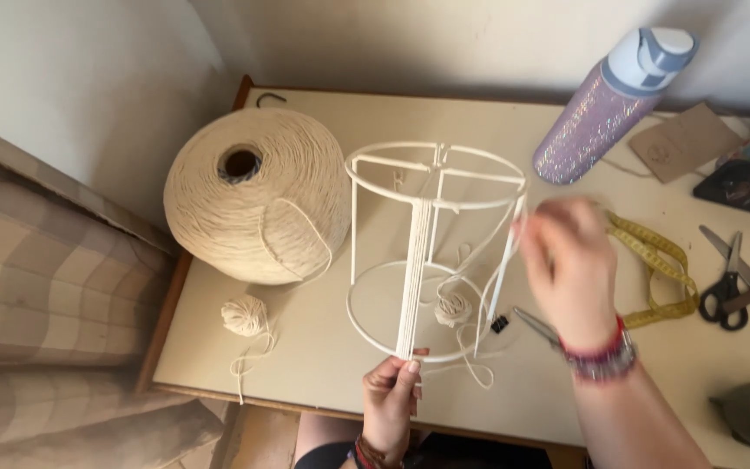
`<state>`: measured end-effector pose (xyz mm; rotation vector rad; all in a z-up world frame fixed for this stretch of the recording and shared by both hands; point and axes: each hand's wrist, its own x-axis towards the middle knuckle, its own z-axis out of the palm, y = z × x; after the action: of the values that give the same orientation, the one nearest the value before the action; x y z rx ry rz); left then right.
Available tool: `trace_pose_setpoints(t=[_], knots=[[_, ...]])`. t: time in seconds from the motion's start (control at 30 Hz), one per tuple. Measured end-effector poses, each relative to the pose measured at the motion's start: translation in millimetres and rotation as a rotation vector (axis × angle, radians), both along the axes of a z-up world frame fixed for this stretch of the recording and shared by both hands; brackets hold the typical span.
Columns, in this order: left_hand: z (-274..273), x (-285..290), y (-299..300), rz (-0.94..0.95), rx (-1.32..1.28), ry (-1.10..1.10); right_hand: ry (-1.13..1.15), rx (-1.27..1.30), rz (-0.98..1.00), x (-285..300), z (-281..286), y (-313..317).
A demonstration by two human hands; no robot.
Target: Winding white string around a wire lampshade frame to create a decorative pattern
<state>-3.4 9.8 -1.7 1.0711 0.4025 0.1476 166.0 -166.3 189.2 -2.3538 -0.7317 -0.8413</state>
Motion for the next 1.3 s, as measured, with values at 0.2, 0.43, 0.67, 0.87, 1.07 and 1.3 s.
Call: trace_pose_setpoints(t=[0.2, 0.43, 0.67, 0.87, 1.07, 1.3], knots=[[7.6, 2.7, -0.8, -0.001, -0.022, -0.015, 0.476, 0.058, 0.934, -68.9, -4.9, 1.6], [5.2, 2.4, -0.4, 0.012, 0.015, -0.025, 1.068, -0.368, 0.958, -64.2, -10.7, -23.3], [-2.4, -1.0, 2.8, -0.001, 0.014, -0.065, 0.215, -0.010, -0.113, -21.3, 13.6, -1.4], [-17.9, -2.0, 3.1, 0.022, -0.026, -0.047, -0.006, -0.006, -0.033, 8.8, -1.0, 18.9], [-8.4, -2.0, 3.3, 0.015, -0.035, -0.044, 0.208, -0.019, 0.636, -43.2, -19.7, -2.9], [2.7, 3.0, 3.5, 0.033, -0.018, -0.021, 0.992, -0.320, 0.784, -57.2, -47.8, -46.4]])
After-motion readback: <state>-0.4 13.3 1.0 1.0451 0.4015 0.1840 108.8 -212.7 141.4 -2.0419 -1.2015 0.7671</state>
